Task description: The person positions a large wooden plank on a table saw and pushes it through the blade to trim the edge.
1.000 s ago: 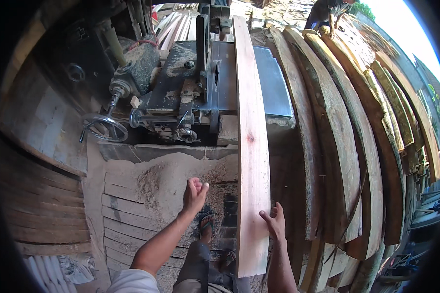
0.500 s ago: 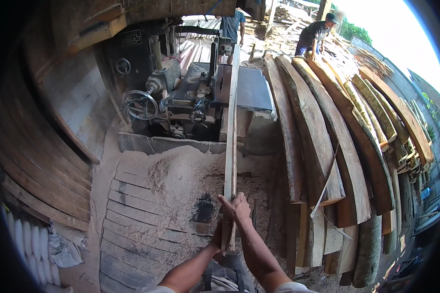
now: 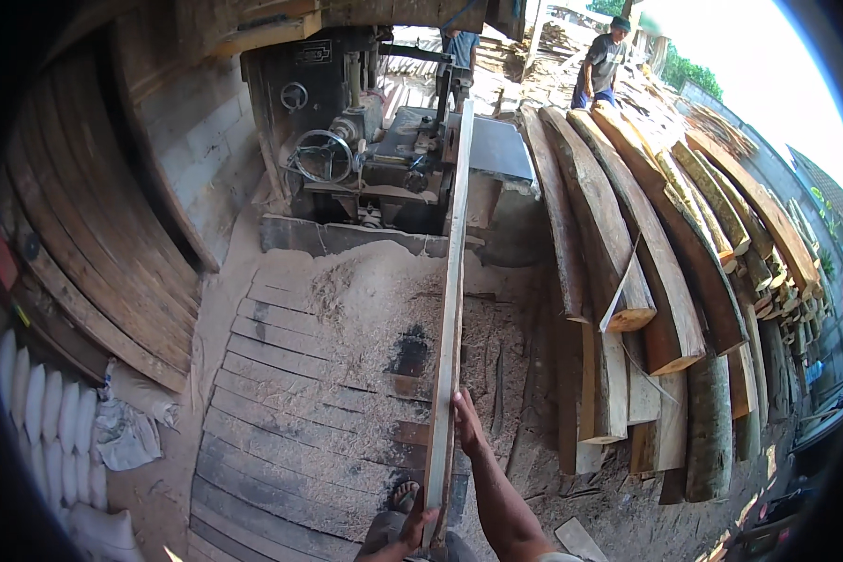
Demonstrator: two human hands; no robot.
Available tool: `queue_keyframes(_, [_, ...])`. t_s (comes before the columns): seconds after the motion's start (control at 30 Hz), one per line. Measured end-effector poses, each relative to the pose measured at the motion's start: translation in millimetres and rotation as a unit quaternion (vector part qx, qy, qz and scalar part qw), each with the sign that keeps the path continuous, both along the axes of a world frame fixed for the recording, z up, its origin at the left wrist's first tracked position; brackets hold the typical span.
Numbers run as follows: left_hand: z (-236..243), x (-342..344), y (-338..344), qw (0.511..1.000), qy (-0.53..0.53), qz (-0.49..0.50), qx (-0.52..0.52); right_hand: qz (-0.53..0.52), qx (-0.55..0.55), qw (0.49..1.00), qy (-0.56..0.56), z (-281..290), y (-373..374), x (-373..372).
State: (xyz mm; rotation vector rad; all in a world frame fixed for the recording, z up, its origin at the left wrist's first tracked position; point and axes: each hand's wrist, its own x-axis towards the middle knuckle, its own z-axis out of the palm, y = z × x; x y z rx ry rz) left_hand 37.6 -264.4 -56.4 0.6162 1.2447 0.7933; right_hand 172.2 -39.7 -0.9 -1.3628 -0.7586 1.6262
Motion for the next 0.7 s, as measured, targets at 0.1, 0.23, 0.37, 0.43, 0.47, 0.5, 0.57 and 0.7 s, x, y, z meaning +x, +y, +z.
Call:
queue_keyframes(0.1, [11.2,-19.3,-70.5,1.0,0.018,-0.021,0.005,0.037,0.019,0.999,0.033,-5.4,-46.8,-12.2])
queue_keyframes(0.23, [16.8,-34.0,-166.7,0.997,0.032,-0.061,0.03,0.073,0.039,0.997,0.014,-12.2,-164.7,-22.6])
queue_keyframes(0.37, [22.6,-44.5,-247.8,0.993,0.041,-0.096,0.049,0.094,-0.001,0.991,0.096,-14.6,-273.4,-33.1])
queue_keyframes(0.43, [25.8,-49.7,-275.7,0.992,0.042,-0.11,0.053,0.092,-0.001,0.992,0.091,-13.8,-314.4,-35.0])
queue_keyframes(0.47, [26.2,-54.2,-284.9,0.991,0.044,-0.117,0.056,0.093,-0.001,0.992,0.084,-14.3,-332.2,-36.2])
queue_keyframes(0.5, [26.9,-58.3,-292.4,0.99,0.044,-0.122,0.058,0.092,0.002,0.992,0.083,-14.9,-345.0,-37.6])
queue_keyframes(0.57, [27.7,-63.7,-303.3,0.988,0.043,-0.133,0.061,0.101,-0.004,0.989,0.109,-15.4,-363.2,-37.7])
queue_keyframes(0.7, [29.8,-71.2,-308.7,0.985,0.039,-0.153,0.063,0.127,-0.027,0.988,0.085,-13.4,-363.2,-38.8])
